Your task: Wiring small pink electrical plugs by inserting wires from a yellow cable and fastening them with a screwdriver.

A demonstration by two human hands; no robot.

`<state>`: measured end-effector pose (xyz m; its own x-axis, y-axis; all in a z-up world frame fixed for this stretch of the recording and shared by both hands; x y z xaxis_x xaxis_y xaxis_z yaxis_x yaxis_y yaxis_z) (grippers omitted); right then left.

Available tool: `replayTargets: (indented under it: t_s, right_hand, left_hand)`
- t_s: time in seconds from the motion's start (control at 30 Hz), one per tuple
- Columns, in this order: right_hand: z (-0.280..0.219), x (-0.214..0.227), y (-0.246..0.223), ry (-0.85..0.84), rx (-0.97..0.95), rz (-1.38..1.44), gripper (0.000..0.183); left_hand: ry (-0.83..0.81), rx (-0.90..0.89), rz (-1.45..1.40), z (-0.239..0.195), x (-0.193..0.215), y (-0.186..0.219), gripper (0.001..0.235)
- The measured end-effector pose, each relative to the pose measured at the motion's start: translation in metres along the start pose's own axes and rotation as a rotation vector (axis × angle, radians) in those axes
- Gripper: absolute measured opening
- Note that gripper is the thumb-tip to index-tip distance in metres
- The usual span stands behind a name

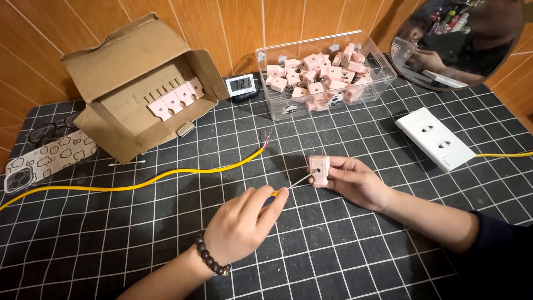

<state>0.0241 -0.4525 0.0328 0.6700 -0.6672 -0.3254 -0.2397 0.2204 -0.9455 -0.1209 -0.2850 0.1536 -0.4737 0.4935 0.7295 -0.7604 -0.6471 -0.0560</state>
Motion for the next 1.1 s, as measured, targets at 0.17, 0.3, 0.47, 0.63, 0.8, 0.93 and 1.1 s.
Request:
replayTargets:
  t_s: [0.17,0.3,0.47,0.63,0.8,0.93,1.1]
  right_hand:
    - [-0.001,-0.006,-0.003,-0.033,0.011,-0.048,0.046]
    - [-0.003,-0.007,-0.005,0.014,0.062,-0.152,0.043]
    - [-0.007,0.000,-0.006,0.101,0.121,-0.288,0.046]
    - [-0.008,0.001,-0.012,0.261,0.124,-0.389,0.045]
    - [-0.006,0.005,-0.006,0.310,0.112,-0.320,0.044]
    - [-0.007,0.007,-0.006,0.343,0.101,-0.254,0.043]
    - [-0.009,0.007,-0.005,0.348,0.100,-0.275,0.043]
  left_hand:
    - [-0.031,-0.003,-0.015,-0.001,-0.005,0.001,0.029]
    - [-0.033,-0.006,-0.005,-0.008,-0.011,0.000,0.027]
    - [-0.022,0.250,-0.327,-0.019,-0.033,-0.031,0.022]
    - [-0.056,1.403,-1.415,-0.078,-0.094,-0.080,0.029]
    - [-0.125,1.079,-1.092,-0.037,-0.054,-0.086,0.034]
    - [-0.011,0.590,-0.747,-0.022,-0.038,-0.069,0.028]
    - [0.101,0.642,-0.739,-0.030,-0.042,-0.078,0.023]
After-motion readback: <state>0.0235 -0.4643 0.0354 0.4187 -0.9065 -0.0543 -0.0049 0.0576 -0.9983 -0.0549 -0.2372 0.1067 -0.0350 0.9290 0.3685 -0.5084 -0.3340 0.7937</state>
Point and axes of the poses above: each hand's wrist, its own z-axis towards the middle knuckle, its own x-axis out of the back of the hand, y = z × x, the point moved 9 cm from there along z, towards the middle knuckle, and after that the axes turned 10 degrees about -z, right-handed, at the moved point
